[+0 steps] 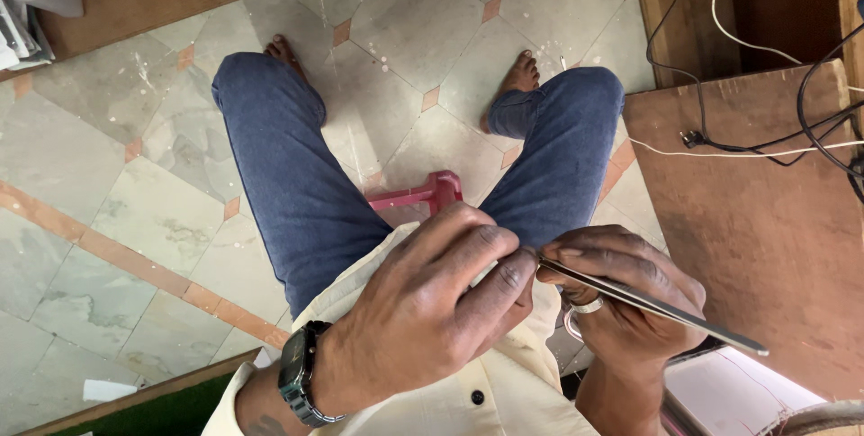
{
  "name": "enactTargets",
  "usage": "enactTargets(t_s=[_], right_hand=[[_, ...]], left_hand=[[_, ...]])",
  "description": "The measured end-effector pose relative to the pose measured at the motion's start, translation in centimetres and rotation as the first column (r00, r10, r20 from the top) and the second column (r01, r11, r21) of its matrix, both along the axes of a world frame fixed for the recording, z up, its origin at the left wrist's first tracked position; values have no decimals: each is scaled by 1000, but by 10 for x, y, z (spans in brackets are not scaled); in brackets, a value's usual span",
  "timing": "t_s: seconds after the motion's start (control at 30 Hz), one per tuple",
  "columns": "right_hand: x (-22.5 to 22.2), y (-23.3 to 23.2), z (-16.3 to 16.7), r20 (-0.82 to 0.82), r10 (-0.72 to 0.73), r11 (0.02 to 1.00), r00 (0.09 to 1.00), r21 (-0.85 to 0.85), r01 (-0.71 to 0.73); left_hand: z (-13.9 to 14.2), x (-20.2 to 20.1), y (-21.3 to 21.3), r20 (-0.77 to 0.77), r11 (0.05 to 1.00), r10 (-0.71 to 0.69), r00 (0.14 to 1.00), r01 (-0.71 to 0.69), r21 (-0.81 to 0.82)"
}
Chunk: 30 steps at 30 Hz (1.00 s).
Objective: The person uses a soldering iron and tweezers to attach a small metal component to a circuit board. They repeatedly position the component, apply solder, and inspect the joint while working at a cluttered electronics repair bench.
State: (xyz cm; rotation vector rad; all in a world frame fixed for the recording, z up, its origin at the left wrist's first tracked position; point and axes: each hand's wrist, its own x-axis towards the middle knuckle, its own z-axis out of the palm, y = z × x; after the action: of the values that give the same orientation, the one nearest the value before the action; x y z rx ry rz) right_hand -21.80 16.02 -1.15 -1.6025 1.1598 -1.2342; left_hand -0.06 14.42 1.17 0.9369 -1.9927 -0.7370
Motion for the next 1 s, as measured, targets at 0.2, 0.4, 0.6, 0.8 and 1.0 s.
enactTargets(t_s=[0.2, 0.4, 0.6, 0.8, 1.0], right_hand=[[8, 1, 0, -138, -60, 996, 989, -77, 50], [12, 0, 1, -174, -103, 988, 979, -132, 81], [16, 0, 1, -184, -135, 980, 974, -170, 104], [15, -1, 0, -212, -144, 976, 967, -191, 103], [15, -2, 1, -209, -154, 974, 966, -195, 113]], left_hand=[[0, 0, -1, 52, 999, -5, 999, 7, -31], [-3, 0, 0, 20, 999, -3, 1000, 4, -52], [-3, -2, 5, 21, 999, 10, 1000, -9, -43], [-5, -2, 5, 33, 999, 9, 999, -7, -51], [-6, -2, 5, 38, 998, 12, 999, -9, -70]])
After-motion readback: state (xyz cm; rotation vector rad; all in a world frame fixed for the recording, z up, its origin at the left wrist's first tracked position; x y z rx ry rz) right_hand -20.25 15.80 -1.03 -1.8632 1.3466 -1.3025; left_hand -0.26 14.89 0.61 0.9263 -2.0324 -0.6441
